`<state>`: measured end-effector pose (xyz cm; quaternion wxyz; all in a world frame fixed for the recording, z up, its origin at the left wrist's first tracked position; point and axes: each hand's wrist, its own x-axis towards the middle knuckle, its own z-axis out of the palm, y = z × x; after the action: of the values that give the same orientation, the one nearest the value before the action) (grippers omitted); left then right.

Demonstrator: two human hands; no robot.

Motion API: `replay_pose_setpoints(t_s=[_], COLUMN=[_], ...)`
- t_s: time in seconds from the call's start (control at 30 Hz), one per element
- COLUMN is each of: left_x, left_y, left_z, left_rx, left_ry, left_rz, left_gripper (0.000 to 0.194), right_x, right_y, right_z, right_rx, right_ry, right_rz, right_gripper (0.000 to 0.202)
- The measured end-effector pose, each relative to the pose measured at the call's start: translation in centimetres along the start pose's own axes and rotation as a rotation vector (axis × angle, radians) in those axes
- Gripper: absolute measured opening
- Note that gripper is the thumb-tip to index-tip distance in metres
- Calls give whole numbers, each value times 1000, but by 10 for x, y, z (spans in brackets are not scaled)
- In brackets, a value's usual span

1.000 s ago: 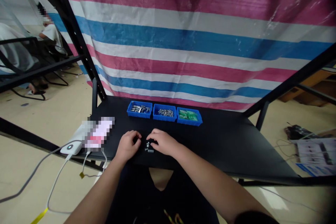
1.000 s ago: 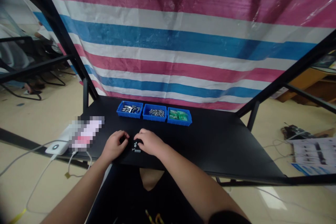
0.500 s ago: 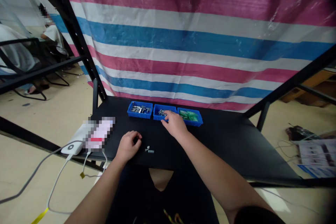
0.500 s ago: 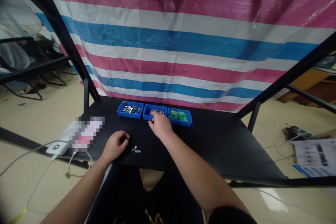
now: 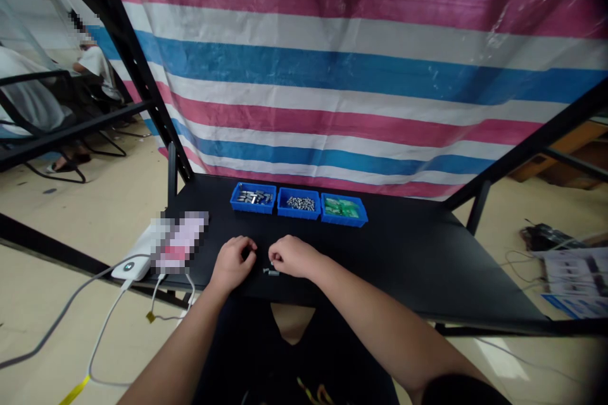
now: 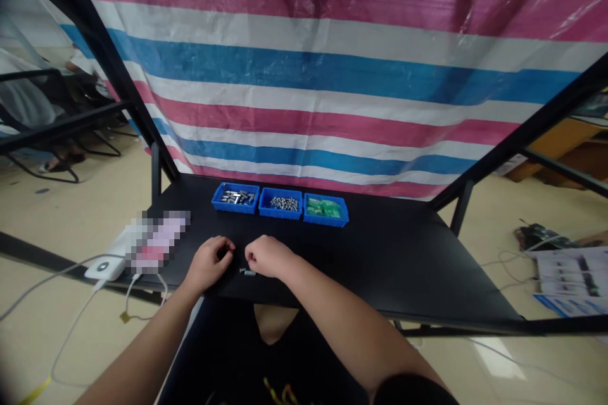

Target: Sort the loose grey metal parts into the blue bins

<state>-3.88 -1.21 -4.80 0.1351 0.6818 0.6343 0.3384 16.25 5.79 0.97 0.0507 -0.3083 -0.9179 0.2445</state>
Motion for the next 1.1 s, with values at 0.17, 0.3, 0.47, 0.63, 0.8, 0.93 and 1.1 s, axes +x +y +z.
replay_pose_setpoints(t_s=[0.17, 0.3, 0.47, 0.63, 0.8, 0.93, 1.1], left_x=[0, 0, 0, 0, 0, -1, 0], left_y=[0, 0, -1, -3, -4, -4, -3], left_z=[1, 0, 0, 2, 3, 3, 2], left_rx=[0, -2, -4, -5, 9, 17, 17], left_ry=[9, 10, -1, 4, 10, 10, 7], left_rz=[-3, 1, -1, 1, 3, -5, -6], left_gripper=[12, 12, 11, 13, 13, 11, 11], right_x=[5, 2, -8, -7, -1, 5, 3], right_y=[19, 23, 5, -10, -13, 4, 34], right_z=[-19, -23, -2, 23, 29, 1, -34], right_rx=[11, 60, 36, -85, -155, -69, -37], right_ry=[516, 508, 146, 26, 47, 211, 715], right_rz=[224, 269, -63, -152, -160, -25, 244], right_gripper=[18, 30, 20, 19, 12, 13, 29])
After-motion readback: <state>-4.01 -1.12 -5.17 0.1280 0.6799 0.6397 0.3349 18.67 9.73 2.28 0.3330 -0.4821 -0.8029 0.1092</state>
